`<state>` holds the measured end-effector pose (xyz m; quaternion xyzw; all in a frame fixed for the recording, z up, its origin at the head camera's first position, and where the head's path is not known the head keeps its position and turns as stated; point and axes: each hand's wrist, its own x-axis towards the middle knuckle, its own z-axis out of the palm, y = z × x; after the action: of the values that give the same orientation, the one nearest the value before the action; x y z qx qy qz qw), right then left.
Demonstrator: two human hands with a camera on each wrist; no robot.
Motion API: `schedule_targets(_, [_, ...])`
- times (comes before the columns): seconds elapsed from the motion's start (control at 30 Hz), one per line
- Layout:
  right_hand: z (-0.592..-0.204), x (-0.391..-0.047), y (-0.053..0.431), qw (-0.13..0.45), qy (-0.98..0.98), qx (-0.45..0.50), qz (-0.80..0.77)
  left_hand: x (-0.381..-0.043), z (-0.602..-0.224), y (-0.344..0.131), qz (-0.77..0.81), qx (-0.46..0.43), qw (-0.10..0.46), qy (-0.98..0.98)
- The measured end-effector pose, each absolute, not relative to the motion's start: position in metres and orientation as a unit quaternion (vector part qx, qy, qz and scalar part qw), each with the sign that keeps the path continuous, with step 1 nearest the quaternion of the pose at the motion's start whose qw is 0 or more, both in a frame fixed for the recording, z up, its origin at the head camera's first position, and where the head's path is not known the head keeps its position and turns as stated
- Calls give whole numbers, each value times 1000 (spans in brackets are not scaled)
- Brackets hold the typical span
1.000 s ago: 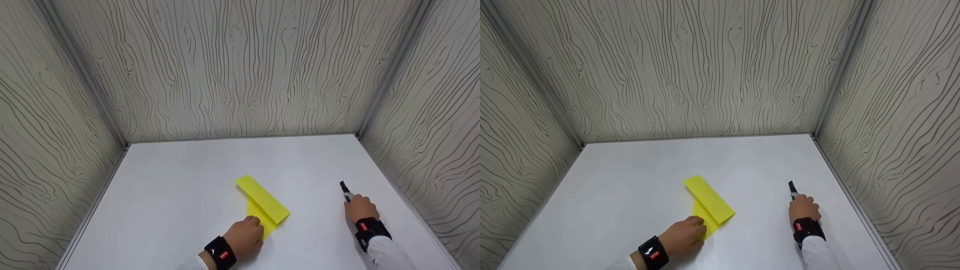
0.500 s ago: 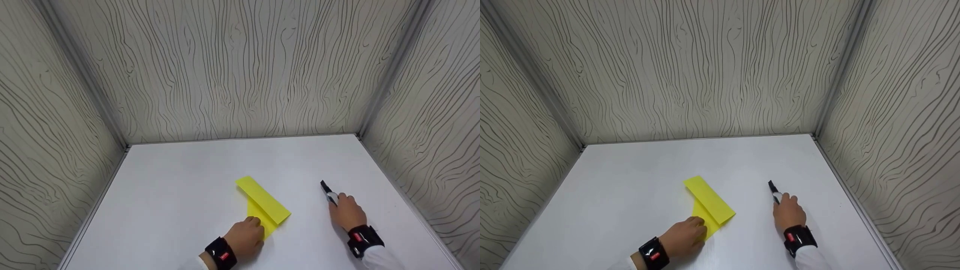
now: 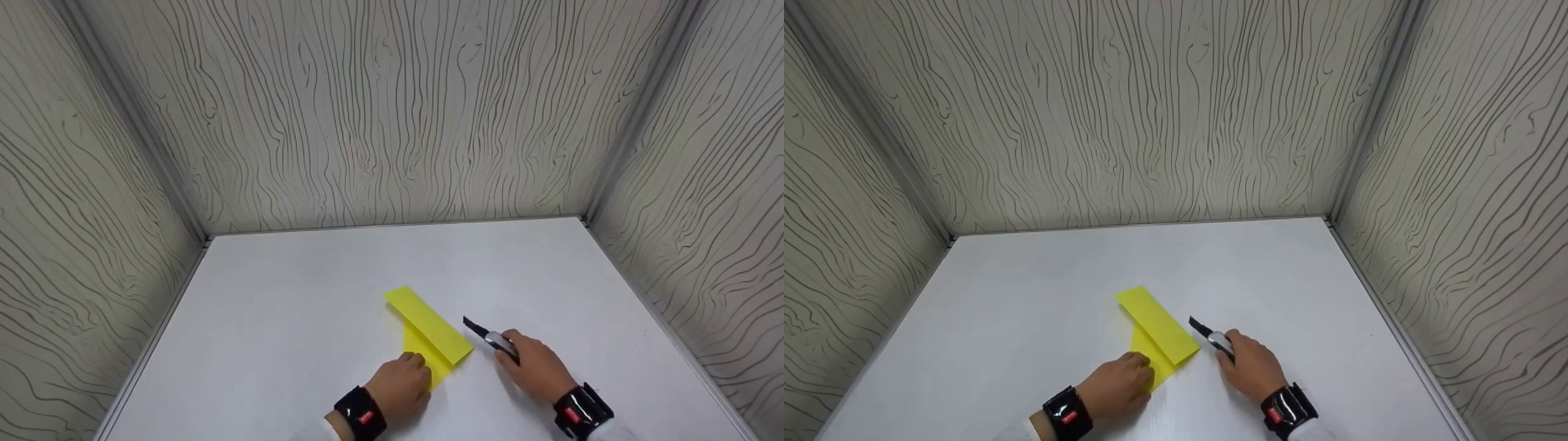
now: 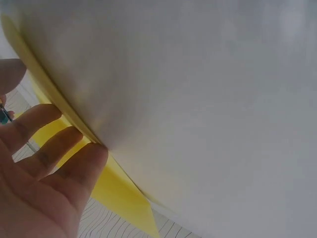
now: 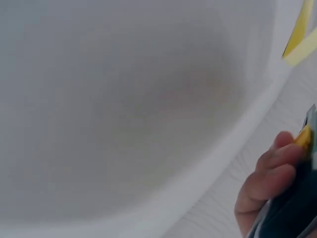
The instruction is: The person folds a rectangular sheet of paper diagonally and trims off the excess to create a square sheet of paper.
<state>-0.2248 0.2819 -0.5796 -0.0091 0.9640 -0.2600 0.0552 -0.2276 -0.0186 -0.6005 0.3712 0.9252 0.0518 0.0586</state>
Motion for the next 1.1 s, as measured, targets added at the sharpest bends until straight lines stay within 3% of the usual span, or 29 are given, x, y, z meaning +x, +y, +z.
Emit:
schedule_targets(0.4, [-586, -198, 278, 110, 948, -188, -231, -227, -599, -19, 55, 366, 45, 928])
schedule_targets(0.63, [-595, -197, 281, 99, 953, -189, -215, -226, -605, -17, 20, 375, -20, 927])
schedule_targets(0.87, [-594, -198, 280, 73, 969, -140, -190, -227, -601, -13, 13, 356, -5, 934])
schedule_targets(1.1, [-593, -203, 277, 87, 977, -83, -176, -235, -600, -8, -31, 340, -52, 939])
